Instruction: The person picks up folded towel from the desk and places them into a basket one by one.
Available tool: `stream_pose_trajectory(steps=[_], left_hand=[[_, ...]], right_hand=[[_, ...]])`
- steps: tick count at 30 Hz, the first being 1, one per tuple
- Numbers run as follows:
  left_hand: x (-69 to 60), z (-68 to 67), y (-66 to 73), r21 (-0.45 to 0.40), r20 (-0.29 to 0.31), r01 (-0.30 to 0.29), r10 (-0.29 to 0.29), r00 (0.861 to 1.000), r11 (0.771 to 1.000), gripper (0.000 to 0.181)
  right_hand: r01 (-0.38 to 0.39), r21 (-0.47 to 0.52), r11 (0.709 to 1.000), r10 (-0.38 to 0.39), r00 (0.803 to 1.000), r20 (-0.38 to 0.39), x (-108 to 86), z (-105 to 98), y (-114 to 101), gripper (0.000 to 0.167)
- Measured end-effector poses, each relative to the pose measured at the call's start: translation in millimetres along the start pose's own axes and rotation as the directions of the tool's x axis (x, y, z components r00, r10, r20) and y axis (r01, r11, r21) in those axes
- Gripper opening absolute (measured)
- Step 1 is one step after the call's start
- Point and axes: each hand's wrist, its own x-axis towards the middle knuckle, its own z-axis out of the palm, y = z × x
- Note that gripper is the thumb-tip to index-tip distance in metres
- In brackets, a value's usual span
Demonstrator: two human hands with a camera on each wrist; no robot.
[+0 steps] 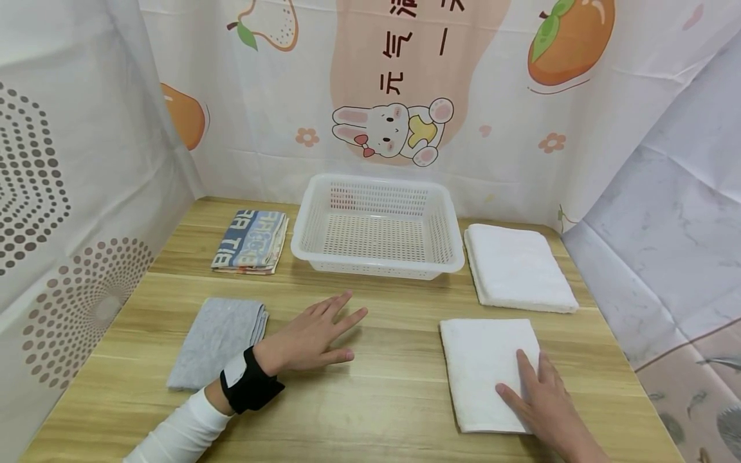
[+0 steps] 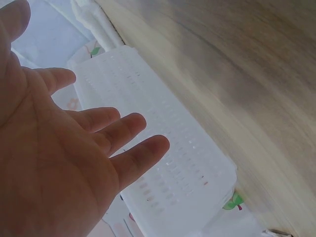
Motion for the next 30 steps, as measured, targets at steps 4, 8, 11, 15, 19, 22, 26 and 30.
stream_pose_trajectory(steps=[4,8,11,15,19,22,26,30], left_hand=[[0.4,-1.3,0.0,0.006,0.001,0.003,-0.003,1.0,1.0,0.073],[0.9,-1.2,0.2,-0.003,0.005,0.004,-0.004,1.0,1.0,0.073],[0.7,-0.8,0.9,-0.008,0.013,0.003,-0.003,1.0,1.0,0.074],[0.3,-0.4,1.3,-0.005,0.014,-0.001,0.001,1.0,1.0,0.074],[0.9,0.4,0.7,-0.007,0.015,0.004,-0.003,1.0,1.0,0.075],[1.3,0.2,0.5,-0.006,0.015,0.004,-0.004,1.0,1.0,0.074],[1.1,-1.5,1.3,-0.002,0.01,-0.004,0.004,1.0,1.0,0.074],[1.0,-3.2,2.2,-0.004,0.01,-0.004,0.004,1.0,1.0,0.073]], right_hand=[[0.001,-0.003,1.0,-0.001,1.0,-0.002,0.1,0.9,-0.2,0.087],[0.014,-0.019,1.0,-0.014,1.0,-0.012,0.3,2.0,-0.5,0.086],[0.029,-0.036,0.999,-0.03,0.999,-0.023,0.1,3.9,-0.6,0.085],[0.03,-0.049,0.998,-0.031,0.999,-0.016,0.6,5.8,-1.3,0.085],[0.033,-0.047,0.998,-0.034,0.999,-0.016,1.1,6.4,-2.5,0.085],[0.04,-0.041,0.998,-0.041,0.999,-0.026,1.2,6.1,-3.6,0.084],[0.05,-0.037,0.998,-0.051,0.998,-0.038,1.2,5.7,-5.4,0.083],[0.065,-0.022,0.998,-0.066,0.996,-0.057,1.3,5.9,-7.9,0.082]])
